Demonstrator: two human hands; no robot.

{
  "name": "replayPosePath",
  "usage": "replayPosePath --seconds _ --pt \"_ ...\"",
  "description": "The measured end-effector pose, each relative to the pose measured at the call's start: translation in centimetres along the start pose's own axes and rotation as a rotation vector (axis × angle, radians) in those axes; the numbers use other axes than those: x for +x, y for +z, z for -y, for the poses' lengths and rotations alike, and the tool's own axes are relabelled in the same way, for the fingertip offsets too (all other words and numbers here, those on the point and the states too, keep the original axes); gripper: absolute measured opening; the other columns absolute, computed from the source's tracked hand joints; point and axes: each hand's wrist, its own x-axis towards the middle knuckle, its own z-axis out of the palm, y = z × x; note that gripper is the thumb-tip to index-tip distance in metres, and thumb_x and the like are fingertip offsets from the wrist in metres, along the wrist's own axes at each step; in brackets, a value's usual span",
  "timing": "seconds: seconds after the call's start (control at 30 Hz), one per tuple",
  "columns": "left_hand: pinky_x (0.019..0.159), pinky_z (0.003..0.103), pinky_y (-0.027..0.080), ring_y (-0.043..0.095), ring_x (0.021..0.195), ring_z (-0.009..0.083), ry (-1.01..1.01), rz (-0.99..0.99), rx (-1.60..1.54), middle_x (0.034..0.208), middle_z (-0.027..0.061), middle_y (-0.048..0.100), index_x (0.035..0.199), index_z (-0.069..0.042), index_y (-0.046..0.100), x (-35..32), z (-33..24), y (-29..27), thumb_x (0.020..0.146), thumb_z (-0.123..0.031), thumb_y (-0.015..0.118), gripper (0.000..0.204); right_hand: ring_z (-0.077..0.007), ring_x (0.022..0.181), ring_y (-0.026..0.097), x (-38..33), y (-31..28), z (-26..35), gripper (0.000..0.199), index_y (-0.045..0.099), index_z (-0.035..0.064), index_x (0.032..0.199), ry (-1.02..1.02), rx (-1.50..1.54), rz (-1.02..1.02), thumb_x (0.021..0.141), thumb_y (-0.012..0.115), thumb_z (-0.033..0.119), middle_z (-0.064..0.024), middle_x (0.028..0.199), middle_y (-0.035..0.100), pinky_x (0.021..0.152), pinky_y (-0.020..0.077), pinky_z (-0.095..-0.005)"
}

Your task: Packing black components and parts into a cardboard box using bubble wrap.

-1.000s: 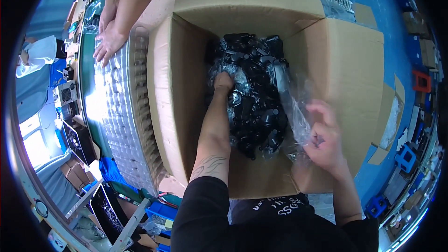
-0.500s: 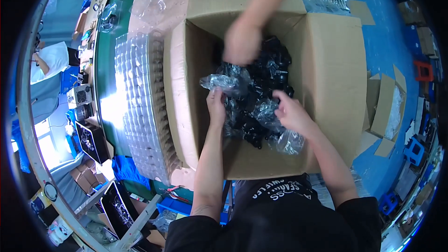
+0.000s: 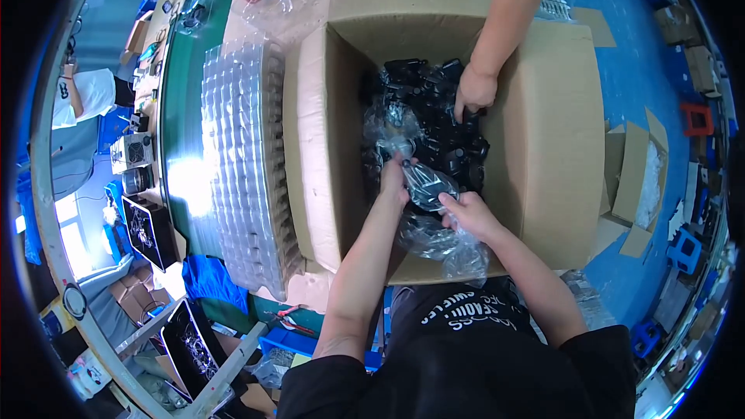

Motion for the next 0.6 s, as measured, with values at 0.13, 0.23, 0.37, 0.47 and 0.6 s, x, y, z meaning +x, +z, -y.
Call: replayPosePath --seconds 0.13,0.23,0.37,0.47,0.6 --pt "0.055 0.027 0.046 0.055 0.059 0.0142 -0.053 0.052 0.206 0.066 0.0042 0.056 0.087 -0.005 0.059 2.7 -0.2 -2.4 0.09 -0.033 0.049 0.03 -0.0188 0.046 0.048 0.2 2.0 -0.6 0.038 0.061 -0.0008 0.066 -0.062 -0.316 -0.041 0.089 0.052 0.028 -0.0104 0.064 0.06 0.045 0.0398 -0.0281" --pt "0.059 0.03 0.047 0.058 0.064 0.0176 0.093 -0.036 0.406 0.07 0.007 0.059 0.089 -0.003 0.059 6.3 0.1 -2.1 0.089 -0.036 0.05 0.034 -0.0236 0.041 0.045 -1.1 1.2 1.4 0.037 0.059 0.0 0.06 -0.353 -1.024 -0.188 0.087 0.052 0.025 -0.0111 0.061 0.059 0.045 0.0408 -0.0295" --pt "0.067 0.039 0.048 0.061 0.075 0.0295 0.597 -0.315 1.121 0.08 0.0116 0.065 0.091 0.002 0.06 11.2 -1.5 -2.7 0.087 -0.036 0.053 0.038 -0.029 0.041 0.043 -3.9 0.2 4.1 0.035 0.055 0.0001 0.056 -0.601 -1.249 -0.32 0.085 0.054 0.02 -0.0097 0.055 0.053 0.045 0.0401 -0.0334" --pt "0.077 0.043 0.047 0.06 0.088 0.0362 0.564 -0.265 1.396 0.091 0.0158 0.066 0.097 0.003 0.06 13.9 -2.6 -2.2 0.086 -0.033 0.054 0.039 -0.0225 0.042 0.04 -4.6 -2.0 5.3 0.034 0.052 0.0022 0.053 -0.506 -0.852 -0.174 0.082 0.058 0.019 -0.0059 0.051 0.046 0.042 0.035 -0.0328" --pt "0.079 0.041 0.047 0.06 0.091 0.0358 0.169 -0.274 1.591 0.098 0.0184 0.064 0.096 0.002 0.062 18.9 -3.5 -1.3 0.084 -0.034 0.055 0.039 -0.0159 0.042 0.035 -5.4 -2.4 5.6 0.03 0.051 0.0044 0.051 -0.836 -0.885 -0.195 0.077 0.064 0.012 -0.0017 0.054 0.045 0.04 0.0303 -0.0276"
